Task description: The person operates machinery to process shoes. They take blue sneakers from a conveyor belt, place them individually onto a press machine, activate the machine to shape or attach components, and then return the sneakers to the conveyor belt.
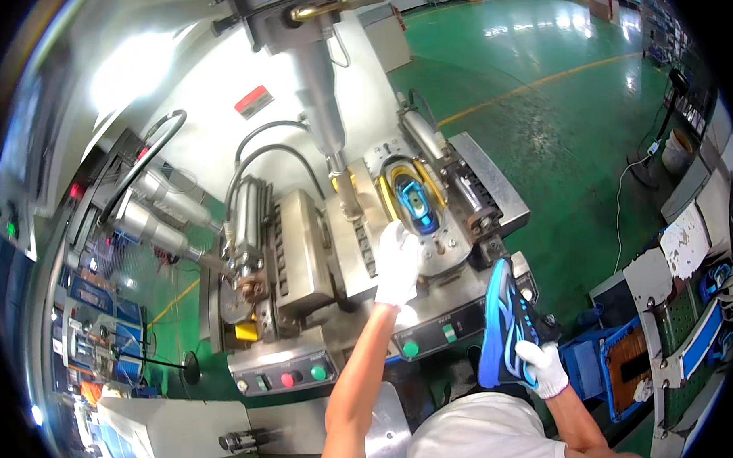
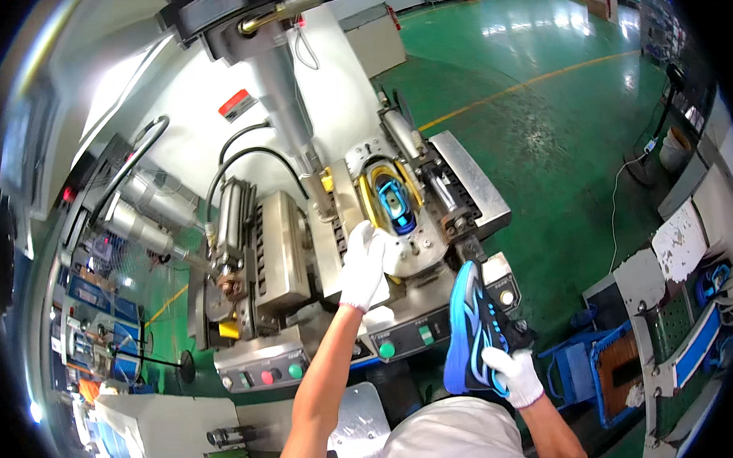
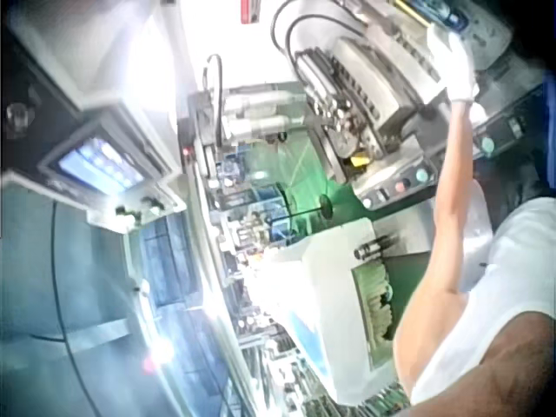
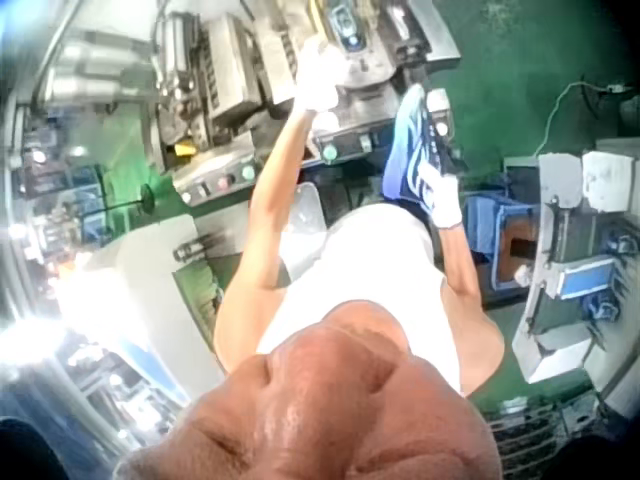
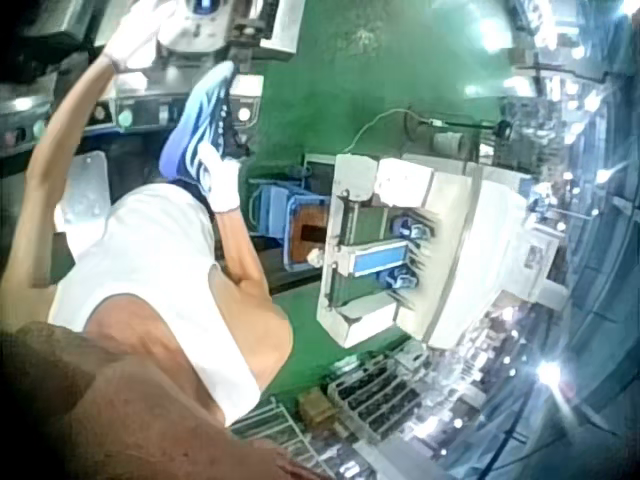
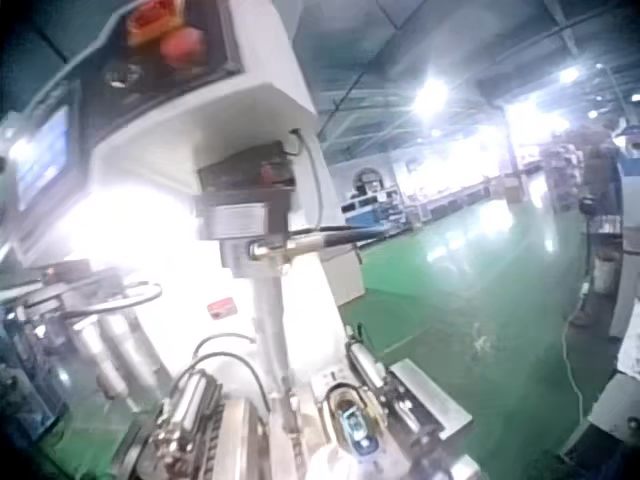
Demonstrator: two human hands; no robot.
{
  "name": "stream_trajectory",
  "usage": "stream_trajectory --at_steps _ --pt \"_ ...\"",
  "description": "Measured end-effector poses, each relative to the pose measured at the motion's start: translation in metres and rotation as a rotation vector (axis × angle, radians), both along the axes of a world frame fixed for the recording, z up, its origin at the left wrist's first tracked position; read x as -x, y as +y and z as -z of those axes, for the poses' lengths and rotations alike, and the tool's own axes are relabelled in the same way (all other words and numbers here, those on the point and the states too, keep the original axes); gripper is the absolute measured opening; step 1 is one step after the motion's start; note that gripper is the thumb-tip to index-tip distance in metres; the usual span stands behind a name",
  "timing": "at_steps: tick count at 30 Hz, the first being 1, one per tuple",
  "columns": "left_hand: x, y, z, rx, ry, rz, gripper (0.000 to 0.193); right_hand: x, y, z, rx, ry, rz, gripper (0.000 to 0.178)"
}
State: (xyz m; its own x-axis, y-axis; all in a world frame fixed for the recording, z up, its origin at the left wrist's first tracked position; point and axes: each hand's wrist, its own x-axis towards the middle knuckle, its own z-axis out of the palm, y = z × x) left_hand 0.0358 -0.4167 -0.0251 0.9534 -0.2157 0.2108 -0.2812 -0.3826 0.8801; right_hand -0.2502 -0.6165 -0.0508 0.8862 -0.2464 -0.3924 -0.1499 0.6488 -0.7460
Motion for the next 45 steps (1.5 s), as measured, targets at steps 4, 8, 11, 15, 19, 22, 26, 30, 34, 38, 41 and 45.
stream_trajectory --at_steps 4,8,11,15,19,22,26,30,34,38,41,45 --pt "-0.118 -0.059 0.057 -0.201 0.057 -0.282 0.066 0.015 -0.030 0.008 0.068 0.147 0.083 0.063" --pt "-0.169 -0.094 0.106 -0.458 0.069 -0.431 0.078 0.019 -0.033 -0.030 0.101 0.287 0.153 0.071" --pt "-0.174 -0.090 0.120 -0.560 -0.044 -0.397 0.076 0.009 -0.033 -0.012 0.201 0.178 0.181 0.072" --pt "-0.184 -0.050 0.077 -0.078 0.264 -0.214 0.059 -0.041 -0.031 -0.019 0.392 0.075 0.153 0.065" --pt "-0.128 -0.028 0.010 0.529 0.342 -0.103 0.064 -0.088 -0.033 0.004 0.575 -0.057 0.065 0.051" --pt "-0.054 -0.039 0.001 0.352 0.117 -0.022 0.060 -0.143 -0.034 0.011 0.392 0.045 0.014 0.039" --pt "-0.006 -0.020 0.032 0.038 -0.034 -0.109 0.064 -0.169 -0.003 -0.042 0.077 -0.113 0.137 0.029" --pt "-0.030 -0.005 0.051 -0.085 -0.063 -0.112 0.070 -0.142 -0.008 -0.039 0.075 -0.082 0.145 0.035" --pt "-0.078 -0.037 0.036 -0.154 -0.168 -0.018 0.064 -0.090 -0.034 0.007 0.542 -0.050 0.049 0.050" --pt "-0.151 -0.093 0.030 -0.319 -0.257 -0.011 0.057 -0.054 -0.030 0.001 0.309 0.000 0.178 0.064" --pt "-0.203 -0.095 0.074 -0.522 -0.249 0.033 0.044 -0.027 -0.024 -0.008 0.179 0.077 0.227 0.068" --pt "-0.214 -0.097 0.076 -0.353 -0.176 -0.072 0.030 -0.016 -0.027 -0.007 0.209 0.075 0.284 0.068"
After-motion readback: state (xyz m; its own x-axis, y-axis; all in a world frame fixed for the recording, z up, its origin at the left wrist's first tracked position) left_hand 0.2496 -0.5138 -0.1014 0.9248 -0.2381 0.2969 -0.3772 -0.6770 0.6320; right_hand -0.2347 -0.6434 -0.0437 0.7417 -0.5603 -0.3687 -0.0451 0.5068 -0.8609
